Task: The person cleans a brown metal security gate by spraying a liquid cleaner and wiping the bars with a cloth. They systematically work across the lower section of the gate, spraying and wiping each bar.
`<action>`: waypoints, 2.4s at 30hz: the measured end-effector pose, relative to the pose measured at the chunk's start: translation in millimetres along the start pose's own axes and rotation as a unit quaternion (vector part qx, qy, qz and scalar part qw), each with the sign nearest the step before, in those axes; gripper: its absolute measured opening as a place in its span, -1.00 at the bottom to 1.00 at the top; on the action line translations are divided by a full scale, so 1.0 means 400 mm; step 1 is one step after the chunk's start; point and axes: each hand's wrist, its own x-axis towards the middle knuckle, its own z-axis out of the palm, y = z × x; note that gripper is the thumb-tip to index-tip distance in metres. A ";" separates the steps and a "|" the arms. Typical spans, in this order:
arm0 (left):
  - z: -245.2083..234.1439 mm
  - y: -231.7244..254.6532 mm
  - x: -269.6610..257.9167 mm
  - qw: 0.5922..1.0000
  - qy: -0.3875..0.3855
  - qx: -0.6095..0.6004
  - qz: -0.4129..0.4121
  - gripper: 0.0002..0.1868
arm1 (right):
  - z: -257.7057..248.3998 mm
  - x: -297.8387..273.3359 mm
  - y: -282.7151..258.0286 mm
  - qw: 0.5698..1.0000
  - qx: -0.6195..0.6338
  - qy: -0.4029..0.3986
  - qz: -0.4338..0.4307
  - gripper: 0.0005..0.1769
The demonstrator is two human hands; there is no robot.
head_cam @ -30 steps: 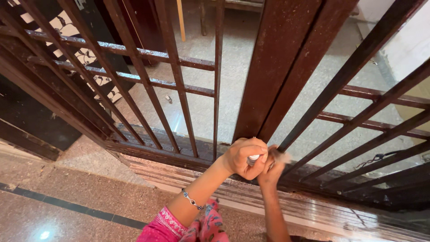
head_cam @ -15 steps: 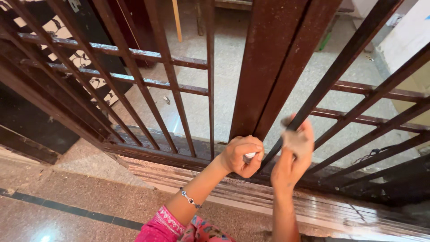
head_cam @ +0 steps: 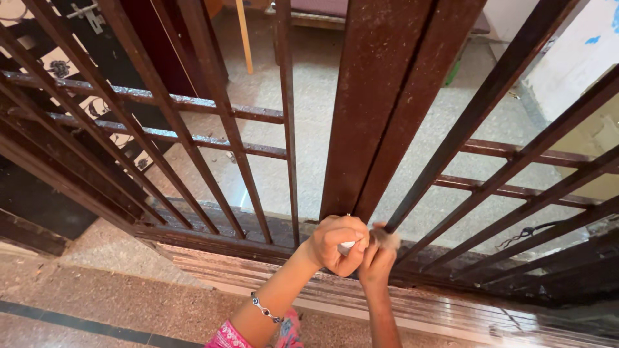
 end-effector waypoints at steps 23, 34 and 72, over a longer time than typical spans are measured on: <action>-0.005 -0.015 -0.013 0.999 -0.008 -0.035 0.012 -0.58 | -0.008 0.132 -0.083 0.993 0.108 0.027 0.028 -0.71; -0.003 -0.007 -0.006 1.000 0.003 -0.028 0.009 -0.56 | 0.001 -0.058 -0.020 0.994 0.103 -0.021 0.031 -0.69; 0.009 -0.006 -0.012 1.000 0.023 -0.006 0.019 -0.60 | -0.171 0.174 -0.344 0.958 0.054 0.232 -0.163 -0.80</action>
